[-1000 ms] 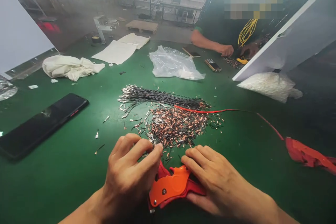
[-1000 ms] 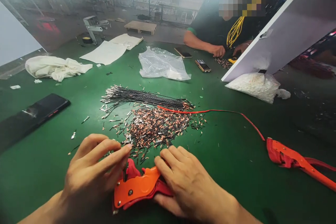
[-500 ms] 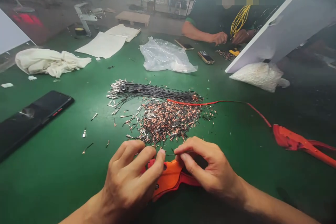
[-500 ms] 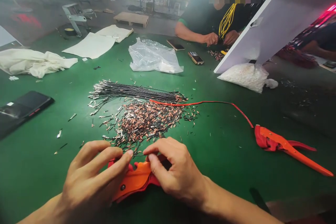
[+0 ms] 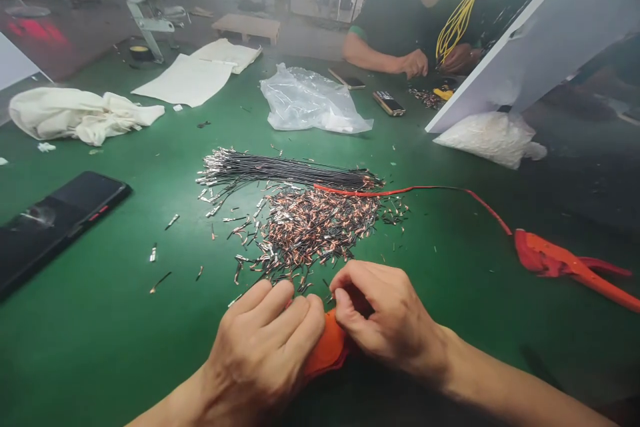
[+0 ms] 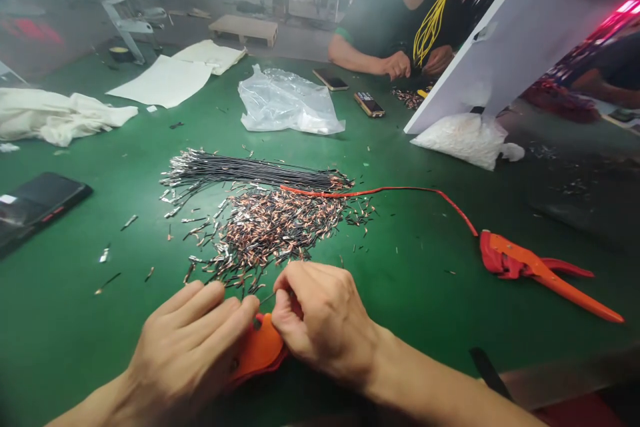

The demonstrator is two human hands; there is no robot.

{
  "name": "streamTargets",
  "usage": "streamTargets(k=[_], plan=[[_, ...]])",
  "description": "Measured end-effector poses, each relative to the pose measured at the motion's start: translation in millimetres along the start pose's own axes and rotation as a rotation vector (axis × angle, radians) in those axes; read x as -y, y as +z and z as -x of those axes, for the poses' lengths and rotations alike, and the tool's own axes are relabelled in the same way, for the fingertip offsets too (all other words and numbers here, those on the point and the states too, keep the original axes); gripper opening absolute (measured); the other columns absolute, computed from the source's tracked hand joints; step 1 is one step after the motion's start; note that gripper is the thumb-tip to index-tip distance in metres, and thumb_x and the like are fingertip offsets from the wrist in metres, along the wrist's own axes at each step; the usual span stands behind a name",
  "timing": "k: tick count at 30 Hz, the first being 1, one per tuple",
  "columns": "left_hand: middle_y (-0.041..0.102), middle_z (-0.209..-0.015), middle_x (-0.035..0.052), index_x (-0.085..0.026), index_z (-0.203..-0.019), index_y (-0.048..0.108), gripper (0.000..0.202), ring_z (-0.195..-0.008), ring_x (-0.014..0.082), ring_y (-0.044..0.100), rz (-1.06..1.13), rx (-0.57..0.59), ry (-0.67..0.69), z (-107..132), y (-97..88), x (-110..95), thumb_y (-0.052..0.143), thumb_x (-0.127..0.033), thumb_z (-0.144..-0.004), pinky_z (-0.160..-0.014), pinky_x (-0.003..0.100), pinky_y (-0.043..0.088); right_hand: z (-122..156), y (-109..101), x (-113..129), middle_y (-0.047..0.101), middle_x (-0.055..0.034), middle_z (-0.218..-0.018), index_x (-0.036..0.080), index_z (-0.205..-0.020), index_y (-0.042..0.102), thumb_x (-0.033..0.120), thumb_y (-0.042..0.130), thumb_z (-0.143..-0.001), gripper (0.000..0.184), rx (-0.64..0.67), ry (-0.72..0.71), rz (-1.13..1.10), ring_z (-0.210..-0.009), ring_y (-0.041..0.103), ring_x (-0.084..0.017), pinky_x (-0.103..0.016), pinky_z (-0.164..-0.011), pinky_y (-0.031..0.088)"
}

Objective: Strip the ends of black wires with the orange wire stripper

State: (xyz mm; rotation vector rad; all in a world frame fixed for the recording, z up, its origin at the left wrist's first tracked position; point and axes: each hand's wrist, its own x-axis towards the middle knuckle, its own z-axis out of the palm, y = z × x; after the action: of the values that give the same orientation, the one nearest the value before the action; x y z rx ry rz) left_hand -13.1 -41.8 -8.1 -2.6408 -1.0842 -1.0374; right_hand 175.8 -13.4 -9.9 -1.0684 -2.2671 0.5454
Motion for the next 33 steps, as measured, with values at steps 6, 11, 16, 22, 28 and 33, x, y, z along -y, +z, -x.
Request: streamTargets(k=[6, 11, 16, 22, 28, 33], plan=[[0.050, -0.061, 0.0012, -0.016, -0.076, 0.052, 0.031, -0.056, 0.0163, 0.037, 0.052, 0.082, -0.004, 0.0, 0.6, -4.6, 0.031, -0.010, -0.098, -0.055, 0.032, 0.025, -4.0, 6.0, 2.7, 0.056, 0.0026, -0.057, 0.020, -0.069, 0.050, 0.013, 0.048, -0.074, 0.009, 0.033, 0.180, 0.010, -0.046, 0.048, -0.011, -0.022, -0.049, 0.034], [0.046, -0.061, 0.0011, -0.017, -0.070, 0.050, 0.032, -0.057, 0.0164, 0.033, 0.057, 0.114, -0.021, -0.1, 1.3, -6.0, 0.034, -0.007, -0.096, -0.055, 0.033, 0.024, -4.4, 10.6, 5.3, 0.054, 0.0031, -0.054, 0.020, -0.066, 0.050, 0.016, 0.049, -0.073, 0.007, 0.015, 0.275, 0.072, -0.044, 0.044, -0.011, -0.023, -0.051, 0.032], [0.044, -0.060, 0.0016, -0.017, -0.066, 0.049, 0.035, -0.057, 0.0162, 0.032, 0.068, 0.120, -0.019, 0.7, 2.9, -5.1, 0.035, -0.004, -0.094, -0.054, 0.033, 0.023, -3.4, 12.0, 7.1, 0.055, 0.0028, -0.054, 0.020, -0.067, 0.052, 0.017, 0.049, -0.072, 0.007, -0.004, 0.302, 0.089, -0.045, 0.044, -0.011, -0.024, -0.051, 0.032], [0.044, -0.061, 0.0017, -0.017, -0.063, 0.046, 0.035, -0.056, 0.0155, 0.031, 0.085, 0.127, -0.015, 0.2, 3.8, -5.0, 0.035, -0.003, -0.094, -0.054, 0.032, 0.023, -5.6, 9.4, 8.0, 0.053, 0.0036, -0.052, 0.020, -0.066, 0.051, 0.016, 0.049, -0.072, 0.007, -0.010, 0.324, 0.073, -0.043, 0.043, -0.010, -0.023, -0.050, 0.031], [0.046, -0.061, 0.0016, -0.017, -0.070, 0.048, 0.030, -0.056, 0.0164, 0.033, 0.079, 0.117, -0.049, 7.6, -3.2, -6.1, 0.034, -0.003, -0.093, -0.055, 0.032, 0.024, -5.5, 5.4, 2.5, 0.047, 0.0046, -0.048, 0.021, -0.062, 0.045, 0.012, 0.045, -0.075, 0.016, -0.086, 0.377, 0.042, -0.041, 0.042, -0.011, -0.023, -0.046, 0.029], [0.045, -0.060, 0.0010, -0.013, -0.081, 0.055, 0.026, -0.057, 0.0167, 0.033, -0.022, 0.090, -0.031, 9.5, 2.0, -7.5, 0.034, -0.005, -0.094, -0.057, 0.032, 0.024, -1.4, 12.3, 1.0, 0.063, 0.0017, -0.066, 0.019, -0.081, 0.058, 0.013, 0.049, -0.083, 0.011, -0.102, 0.283, -0.002, -0.052, 0.056, -0.012, -0.023, -0.054, 0.039]])
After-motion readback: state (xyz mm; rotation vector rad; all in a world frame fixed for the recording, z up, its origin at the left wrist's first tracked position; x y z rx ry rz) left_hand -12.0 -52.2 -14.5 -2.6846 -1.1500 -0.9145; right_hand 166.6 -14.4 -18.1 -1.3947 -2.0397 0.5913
